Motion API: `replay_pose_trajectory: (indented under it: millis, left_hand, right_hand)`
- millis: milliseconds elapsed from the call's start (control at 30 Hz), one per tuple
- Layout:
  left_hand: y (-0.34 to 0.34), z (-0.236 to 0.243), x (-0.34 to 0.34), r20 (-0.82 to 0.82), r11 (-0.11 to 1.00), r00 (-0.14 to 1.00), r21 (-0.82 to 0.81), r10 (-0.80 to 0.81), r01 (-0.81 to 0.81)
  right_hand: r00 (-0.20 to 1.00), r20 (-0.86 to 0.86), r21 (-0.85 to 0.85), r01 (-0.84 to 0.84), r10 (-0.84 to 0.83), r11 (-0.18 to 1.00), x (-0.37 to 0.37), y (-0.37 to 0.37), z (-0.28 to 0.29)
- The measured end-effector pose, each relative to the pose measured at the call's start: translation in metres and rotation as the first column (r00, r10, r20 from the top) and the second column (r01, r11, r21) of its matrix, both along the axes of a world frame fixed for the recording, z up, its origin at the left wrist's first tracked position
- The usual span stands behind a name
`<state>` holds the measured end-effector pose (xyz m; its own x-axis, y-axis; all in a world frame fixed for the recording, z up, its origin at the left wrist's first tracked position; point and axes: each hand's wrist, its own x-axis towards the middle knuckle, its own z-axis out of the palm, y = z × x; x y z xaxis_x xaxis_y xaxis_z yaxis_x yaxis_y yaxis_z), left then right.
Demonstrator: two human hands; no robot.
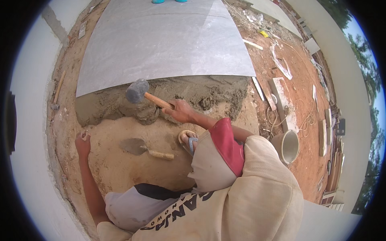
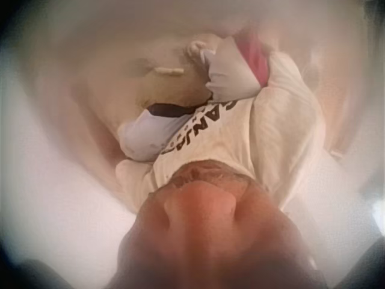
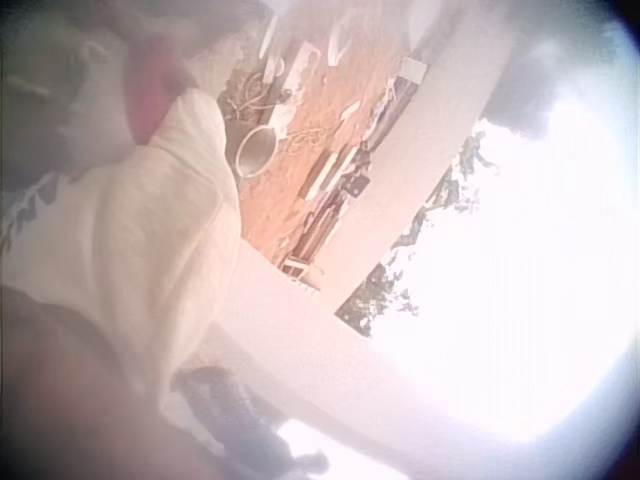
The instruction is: The person spreads cement on the floor using a trowel, then places a large tile onto the prepared surface. They use a rubber mallet to tap the tile into place and adjust its alignment.
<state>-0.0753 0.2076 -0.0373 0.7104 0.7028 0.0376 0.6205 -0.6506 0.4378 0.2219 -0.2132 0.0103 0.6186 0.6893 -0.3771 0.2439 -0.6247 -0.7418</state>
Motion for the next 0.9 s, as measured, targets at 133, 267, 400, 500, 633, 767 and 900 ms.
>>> replay_pose_trajectory:
  millis: [133,267,400,500,633,767,900]
  left_hand:
    - [-0.036,0.023,0.137,-0.077,0.943,0.946,0.083,-0.316,0.322]
    - [-0.099,0.032,0.25,-0.119,0.836,0.83,0.002,-0.545,0.549]
    - [-0.168,0.018,0.339,-0.147,0.803,0.79,-0.06,-0.595,0.593]
    - [-0.215,-0.003,0.396,-0.159,0.827,0.811,-0.121,-0.563,0.55]
    - [-0.265,-0.04,0.478,-0.213,0.84,0.812,-0.132,-0.543,0.526]
    - [-0.295,-0.077,0.554,-0.268,0.843,0.816,0.026,-0.512,0.537]
    - [-0.303,-0.1,0.613,-0.231,0.89,0.897,0.178,-0.376,0.419]
  right_hand:
    - [0.975,0.056,0.001,0.214,-0.214,0.977,0.03,-0.047,0.012]
    - [0.905,0.085,0.043,0.414,-0.416,0.909,0.067,-0.093,0.0]
    - [0.831,0.091,0.073,0.544,-0.548,0.836,0.119,-0.12,-0.026]
    - [0.757,0.035,0.069,0.649,-0.652,0.757,0.16,-0.132,-0.047]
    - [0.73,0.023,0.045,0.682,-0.683,0.73,0.222,-0.15,-0.073]
    - [0.707,0.016,0.063,0.705,-0.707,0.706,0.283,-0.157,-0.093]
    - [0.709,0.01,0.035,0.704,-0.705,0.709,0.341,-0.157,-0.098]
